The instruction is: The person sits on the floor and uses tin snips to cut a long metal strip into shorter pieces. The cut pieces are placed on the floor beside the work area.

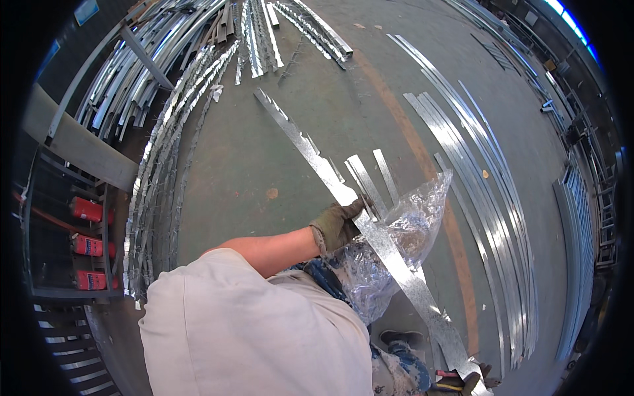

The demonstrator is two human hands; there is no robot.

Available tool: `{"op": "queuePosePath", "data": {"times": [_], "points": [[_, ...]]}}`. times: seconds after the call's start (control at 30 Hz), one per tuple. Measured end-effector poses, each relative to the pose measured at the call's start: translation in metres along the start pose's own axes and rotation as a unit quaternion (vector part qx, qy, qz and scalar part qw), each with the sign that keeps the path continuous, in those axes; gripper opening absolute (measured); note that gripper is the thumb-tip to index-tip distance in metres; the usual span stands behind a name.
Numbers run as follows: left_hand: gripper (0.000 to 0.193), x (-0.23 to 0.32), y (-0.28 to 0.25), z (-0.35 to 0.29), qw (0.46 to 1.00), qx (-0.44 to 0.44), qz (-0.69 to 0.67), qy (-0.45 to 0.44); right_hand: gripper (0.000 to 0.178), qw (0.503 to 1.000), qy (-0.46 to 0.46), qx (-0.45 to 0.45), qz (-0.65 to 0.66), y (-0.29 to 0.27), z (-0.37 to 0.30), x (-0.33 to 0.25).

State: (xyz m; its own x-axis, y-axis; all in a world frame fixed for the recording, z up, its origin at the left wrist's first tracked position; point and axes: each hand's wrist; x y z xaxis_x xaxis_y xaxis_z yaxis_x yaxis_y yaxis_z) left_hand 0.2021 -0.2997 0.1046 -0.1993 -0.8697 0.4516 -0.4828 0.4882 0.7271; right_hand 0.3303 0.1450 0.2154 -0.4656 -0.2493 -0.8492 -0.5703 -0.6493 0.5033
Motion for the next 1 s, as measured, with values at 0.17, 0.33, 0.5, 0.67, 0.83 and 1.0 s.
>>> {"op": "queuePosePath", "data": {"times": [0.17, 0.33, 0.5, 0.67, 0.83, 1.0], "points": [[0.024, 0.005, -0.025, 0.019, 0.999, 0.011, 0.001, -0.031, 0.089, 0.999, -0.019, -0.027, -0.036, 0.014, -0.013, 0.0], [0.024, -0.001, -0.082, 0.086, 1.0, 0.01, -0.011, -0.01, 0.079, 0.995, -0.003, -0.008, -0.101, 0.035, -0.031, 0.021], [0.033, 0.017, -0.131, 0.133, 0.996, -0.063, -0.055, -0.022, 0.051, 0.99, 0.092, -0.053, -0.089, 0.043, -0.027, 0.049], [0.032, 0.033, -0.165, 0.163, 0.994, -0.004, -0.041, -0.097, 0.058, 0.991, 0.123, -0.041, 0.039, 0.056, -0.021, 0.075], [0.026, 0.008, -0.151, 0.165, 0.992, 0.091, -0.016, -0.092, 0.065, 0.983, 0.17, -0.031, 0.055, 0.032, -0.011, 0.102], [0.037, 0.024, -0.146, 0.149, 0.929, 0.242, 0.276, -0.047, 0.058, 0.978, 0.185, -0.029, 0.095, 0.042, -0.006, 0.106]]}}
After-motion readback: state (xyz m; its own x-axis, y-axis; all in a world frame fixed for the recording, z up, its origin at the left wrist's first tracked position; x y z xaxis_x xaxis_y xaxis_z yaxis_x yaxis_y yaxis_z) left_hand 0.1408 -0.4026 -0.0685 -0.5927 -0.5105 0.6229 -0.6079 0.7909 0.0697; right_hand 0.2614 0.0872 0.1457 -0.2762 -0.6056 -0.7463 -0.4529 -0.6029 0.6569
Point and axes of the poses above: each hand's wrist, its own z-axis towards the middle knuckle, its own y-axis out of the palm, x = y × z, and after that the axes turned 10 degrees about z, right-handed
